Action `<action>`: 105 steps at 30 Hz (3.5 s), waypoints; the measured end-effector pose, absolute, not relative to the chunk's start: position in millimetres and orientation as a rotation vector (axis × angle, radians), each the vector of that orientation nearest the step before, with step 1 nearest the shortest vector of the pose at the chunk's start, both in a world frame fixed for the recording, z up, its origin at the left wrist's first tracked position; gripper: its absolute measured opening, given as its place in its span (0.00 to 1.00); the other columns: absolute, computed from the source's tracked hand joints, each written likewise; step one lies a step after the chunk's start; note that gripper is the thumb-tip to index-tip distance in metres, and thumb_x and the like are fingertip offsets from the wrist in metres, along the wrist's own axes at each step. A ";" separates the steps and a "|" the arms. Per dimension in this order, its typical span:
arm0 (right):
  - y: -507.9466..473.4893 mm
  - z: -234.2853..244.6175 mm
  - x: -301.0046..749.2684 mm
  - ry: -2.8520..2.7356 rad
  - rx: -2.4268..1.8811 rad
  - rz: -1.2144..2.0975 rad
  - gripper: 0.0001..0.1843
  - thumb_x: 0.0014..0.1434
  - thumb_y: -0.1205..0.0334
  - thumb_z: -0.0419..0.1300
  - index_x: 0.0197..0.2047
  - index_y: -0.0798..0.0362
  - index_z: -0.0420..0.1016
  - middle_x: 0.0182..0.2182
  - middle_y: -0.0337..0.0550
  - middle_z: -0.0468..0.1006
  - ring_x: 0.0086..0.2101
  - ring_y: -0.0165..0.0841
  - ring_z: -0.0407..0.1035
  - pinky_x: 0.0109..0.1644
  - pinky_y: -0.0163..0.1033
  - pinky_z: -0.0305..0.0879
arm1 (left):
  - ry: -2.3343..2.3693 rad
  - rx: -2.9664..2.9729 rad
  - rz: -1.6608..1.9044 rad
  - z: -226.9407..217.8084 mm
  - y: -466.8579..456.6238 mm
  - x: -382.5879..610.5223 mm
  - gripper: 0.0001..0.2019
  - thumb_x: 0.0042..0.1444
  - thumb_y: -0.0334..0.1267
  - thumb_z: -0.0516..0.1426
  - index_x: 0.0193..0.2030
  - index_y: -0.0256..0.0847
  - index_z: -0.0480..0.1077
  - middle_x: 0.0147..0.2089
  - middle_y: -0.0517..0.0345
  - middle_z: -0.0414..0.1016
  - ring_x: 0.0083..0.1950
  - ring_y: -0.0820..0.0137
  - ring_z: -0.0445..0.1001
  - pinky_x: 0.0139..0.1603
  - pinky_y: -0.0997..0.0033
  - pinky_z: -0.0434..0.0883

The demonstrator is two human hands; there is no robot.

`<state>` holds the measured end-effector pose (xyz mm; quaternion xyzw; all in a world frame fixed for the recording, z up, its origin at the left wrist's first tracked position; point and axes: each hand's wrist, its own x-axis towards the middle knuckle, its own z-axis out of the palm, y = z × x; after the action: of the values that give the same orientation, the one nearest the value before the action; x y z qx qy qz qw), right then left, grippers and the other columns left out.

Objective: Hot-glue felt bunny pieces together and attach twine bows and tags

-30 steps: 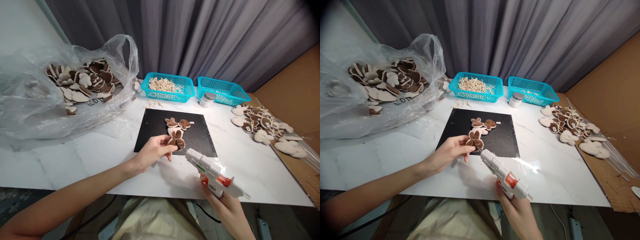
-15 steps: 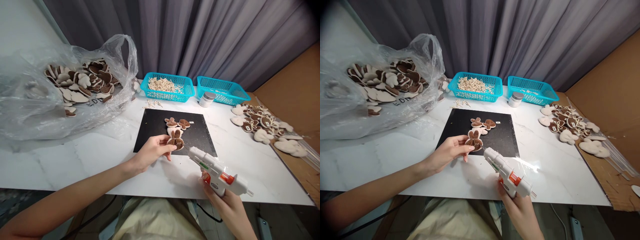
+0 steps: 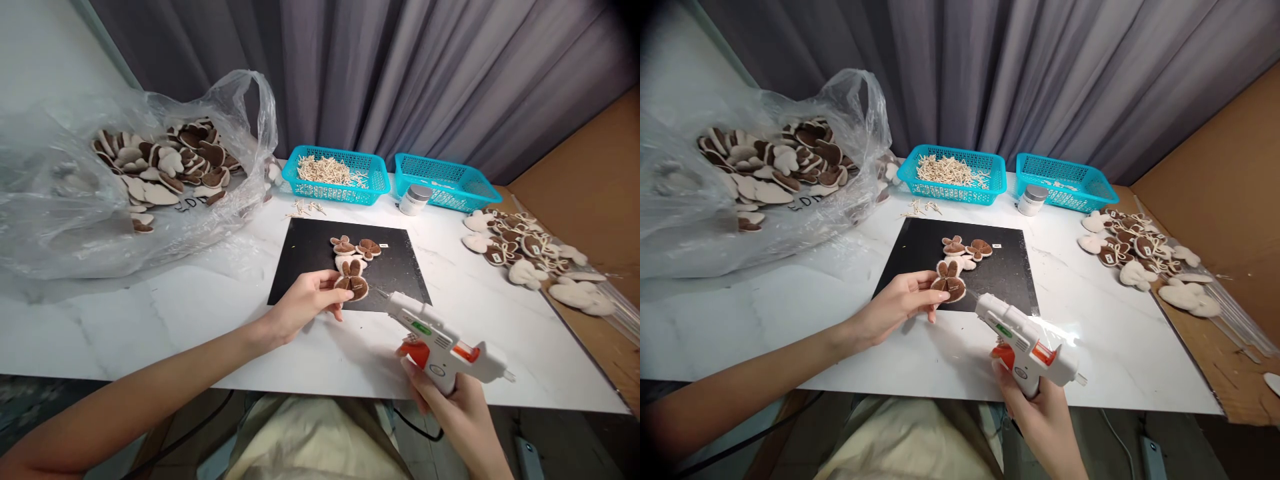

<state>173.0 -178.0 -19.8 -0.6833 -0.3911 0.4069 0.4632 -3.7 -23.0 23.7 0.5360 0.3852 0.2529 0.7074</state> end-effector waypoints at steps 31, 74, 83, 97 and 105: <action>-172.4 -8.5 165.8 -0.898 -1.620 1.142 0.18 0.53 0.46 0.59 0.30 0.55 0.66 0.09 0.31 0.60 0.14 0.24 0.48 0.18 0.33 0.45 | 0.837 1.159 0.530 22.8 -22.9 -2.8 0.13 0.48 0.38 0.61 0.39 0.32 0.73 0.35 0.54 0.71 0.26 0.78 0.64 0.28 0.74 0.67; -173.6 -12.3 167.4 -0.920 -1.672 1.117 0.22 0.53 0.47 0.59 0.20 0.51 0.56 0.09 0.32 0.58 0.14 0.24 0.50 0.19 0.34 0.44 | 0.808 1.142 0.557 23.4 -23.5 -4.0 0.13 0.51 0.33 0.58 0.43 0.31 0.73 0.36 0.52 0.69 0.31 0.76 0.64 0.28 0.76 0.67; -180.9 -14.7 161.3 -1.099 -1.750 0.732 0.15 0.52 0.50 0.60 0.33 0.55 0.75 0.18 0.40 0.71 0.23 0.35 0.68 0.25 0.34 0.64 | 0.832 1.164 0.567 19.5 -22.8 -4.5 0.11 0.50 0.34 0.58 0.41 0.31 0.73 0.37 0.52 0.70 0.29 0.77 0.64 0.28 0.76 0.66; -185.8 -0.5 166.4 -0.629 -1.420 1.395 0.18 0.52 0.51 0.62 0.22 0.55 0.64 0.09 0.31 0.58 0.11 0.20 0.48 0.14 0.29 0.40 | 0.849 1.148 0.559 20.0 -22.6 -5.0 0.11 0.50 0.35 0.59 0.39 0.33 0.73 0.34 0.56 0.70 0.27 0.79 0.64 0.29 0.75 0.66; -171.4 -9.5 208.8 -0.384 -1.127 1.560 0.18 0.55 0.58 0.58 0.17 0.55 0.61 0.14 0.33 0.61 0.08 0.18 0.49 0.10 0.28 0.36 | 0.825 1.126 0.561 21.5 -23.7 -4.9 0.13 0.48 0.35 0.60 0.40 0.33 0.73 0.38 0.52 0.72 0.30 0.76 0.65 0.29 0.74 0.67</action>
<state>208.8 -171.4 -9.5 -0.4773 -0.1626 0.6607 0.5560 -4.9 -23.7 21.5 0.5114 0.3749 0.2547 0.7301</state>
